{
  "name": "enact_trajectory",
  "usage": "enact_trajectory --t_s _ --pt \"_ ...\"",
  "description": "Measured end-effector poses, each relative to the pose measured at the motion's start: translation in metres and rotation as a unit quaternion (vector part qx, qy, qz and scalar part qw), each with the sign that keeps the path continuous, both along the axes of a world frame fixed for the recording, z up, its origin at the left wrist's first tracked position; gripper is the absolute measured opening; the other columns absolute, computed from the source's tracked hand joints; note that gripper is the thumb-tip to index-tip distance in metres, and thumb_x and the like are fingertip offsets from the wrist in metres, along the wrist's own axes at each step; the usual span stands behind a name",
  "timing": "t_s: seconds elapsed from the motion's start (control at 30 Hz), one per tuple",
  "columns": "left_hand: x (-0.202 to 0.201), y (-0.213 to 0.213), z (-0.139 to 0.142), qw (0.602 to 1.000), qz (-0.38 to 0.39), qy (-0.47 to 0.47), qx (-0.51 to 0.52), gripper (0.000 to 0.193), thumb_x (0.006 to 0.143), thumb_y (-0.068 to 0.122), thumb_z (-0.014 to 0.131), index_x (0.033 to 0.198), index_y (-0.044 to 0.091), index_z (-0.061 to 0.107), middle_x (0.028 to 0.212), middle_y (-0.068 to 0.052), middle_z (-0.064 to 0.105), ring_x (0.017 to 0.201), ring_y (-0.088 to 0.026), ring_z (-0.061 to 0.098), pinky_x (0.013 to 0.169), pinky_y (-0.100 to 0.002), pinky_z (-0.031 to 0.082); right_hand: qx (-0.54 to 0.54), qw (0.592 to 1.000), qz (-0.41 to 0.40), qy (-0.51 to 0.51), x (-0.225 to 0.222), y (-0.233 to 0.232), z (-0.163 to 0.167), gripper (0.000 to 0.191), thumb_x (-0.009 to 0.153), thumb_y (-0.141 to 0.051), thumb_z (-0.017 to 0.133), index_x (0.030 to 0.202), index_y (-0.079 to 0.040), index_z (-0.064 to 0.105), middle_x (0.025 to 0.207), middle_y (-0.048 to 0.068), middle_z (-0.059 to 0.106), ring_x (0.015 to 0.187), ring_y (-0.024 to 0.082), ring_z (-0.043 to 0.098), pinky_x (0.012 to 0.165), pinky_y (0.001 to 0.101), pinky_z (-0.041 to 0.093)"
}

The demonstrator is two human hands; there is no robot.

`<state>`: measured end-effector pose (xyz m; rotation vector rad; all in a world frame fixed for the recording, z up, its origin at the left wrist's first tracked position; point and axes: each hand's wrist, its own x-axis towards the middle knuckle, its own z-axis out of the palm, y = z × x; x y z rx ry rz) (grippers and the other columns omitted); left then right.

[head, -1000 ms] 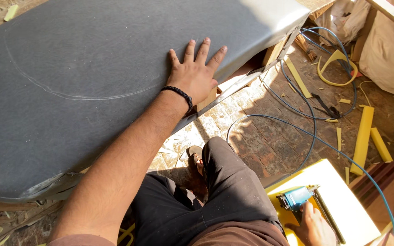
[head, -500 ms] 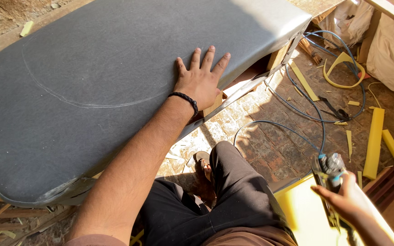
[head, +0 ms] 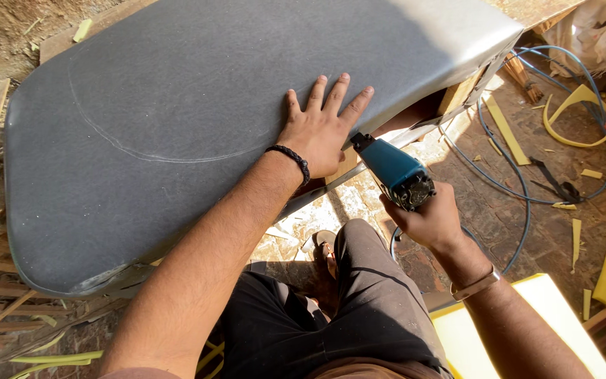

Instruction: The person trims excess gray fabric from a seat cushion using shears and secures the fabric with a pneumatic staple gun. They repeatedly smooth, staple, and trim the fabric around the edges, then flip the cushion to inspect and finish the underside.

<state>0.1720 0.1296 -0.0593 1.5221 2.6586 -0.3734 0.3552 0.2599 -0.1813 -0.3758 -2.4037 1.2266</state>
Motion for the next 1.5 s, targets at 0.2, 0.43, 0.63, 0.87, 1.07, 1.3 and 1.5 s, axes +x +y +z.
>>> enact_trajectory --t_s 0.2,0.43,0.63,0.87,1.07,1.3,1.5 --pt "-0.028 -0.014 -0.007 0.969 -0.061 -0.189 0.150 0.101 0.074 0.011 0.065 0.163 0.023 0.019 0.173 -0.012 0.008 0.159 -0.031 0.004 0.120 -0.067 -0.005 -0.001 0.999 0.034 -0.027 -0.001 0.002 -0.012 0.016 0.082 -0.019 0.077 0.085 -0.005 0.070 0.071 0.007 0.075 0.062 0.014 0.074 0.061 0.0316 0.060" --pt "-0.052 -0.028 -0.024 0.838 -0.023 -0.388 0.383 0.070 0.097 0.043 0.039 0.161 0.014 0.036 0.169 -0.014 0.037 0.161 -0.030 0.024 0.131 -0.050 0.008 -0.008 0.999 0.043 -0.028 -0.001 -0.017 -0.012 0.015 0.078 -0.016 0.079 0.078 -0.004 0.069 0.063 0.007 0.072 0.054 0.015 0.069 0.053 0.0338 0.057" --pt "-0.030 0.024 -0.032 0.979 0.014 -0.008 0.201 0.069 0.101 0.052 0.040 0.159 0.016 0.027 0.164 -0.021 0.023 0.151 -0.041 0.019 0.121 -0.055 0.012 -0.311 0.950 -0.012 -0.036 0.020 -0.001 -0.003 0.009 0.081 -0.009 0.075 0.080 -0.001 0.070 0.063 0.007 0.068 0.054 0.016 0.065 0.053 0.0351 0.052" --pt "-0.009 0.134 -0.020 0.988 -0.037 0.010 0.149 0.063 0.105 0.040 0.040 0.161 0.024 0.019 0.166 -0.019 0.017 0.152 -0.041 0.018 0.123 -0.054 0.017 -0.725 0.666 -0.041 0.170 0.033 0.069 -0.018 0.041 0.086 -0.013 0.062 0.123 0.006 0.061 0.064 -0.003 0.055 0.053 0.010 0.055 0.052 0.0263 0.050" --pt "0.005 0.140 -0.011 0.998 -0.036 0.015 0.041 0.074 0.099 0.040 0.051 0.161 0.033 0.011 0.168 -0.012 0.008 0.153 -0.039 0.013 0.117 -0.068 0.017 -0.866 0.380 0.094 0.313 -0.025 0.096 -0.042 0.046 0.094 -0.013 0.060 0.131 0.013 0.054 0.067 -0.002 0.057 0.055 0.011 0.057 0.055 0.0236 0.054" --pt "-0.001 0.143 -0.026 0.996 -0.036 0.029 0.074 0.074 0.099 0.028 0.052 0.160 0.034 0.011 0.168 -0.011 0.009 0.153 -0.038 0.013 0.116 -0.069 0.015 -0.889 0.151 0.225 0.368 -0.069 0.070 -0.059 0.039 0.099 -0.016 0.056 0.129 0.008 0.053 0.073 -0.001 0.056 0.063 0.011 0.058 0.064 0.0250 0.055" --pt "-0.005 0.134 -0.021 0.996 -0.056 0.030 0.055 0.078 0.099 0.020 0.050 0.163 0.017 0.007 0.170 -0.011 0.007 0.155 -0.032 0.009 0.121 -0.060 0.010 -0.899 0.153 0.209 0.353 -0.063 0.063 -0.058 0.036 0.099 -0.016 0.057 0.127 0.007 0.054 0.070 -0.002 0.056 0.060 0.010 0.057 0.059 0.0255 0.053"
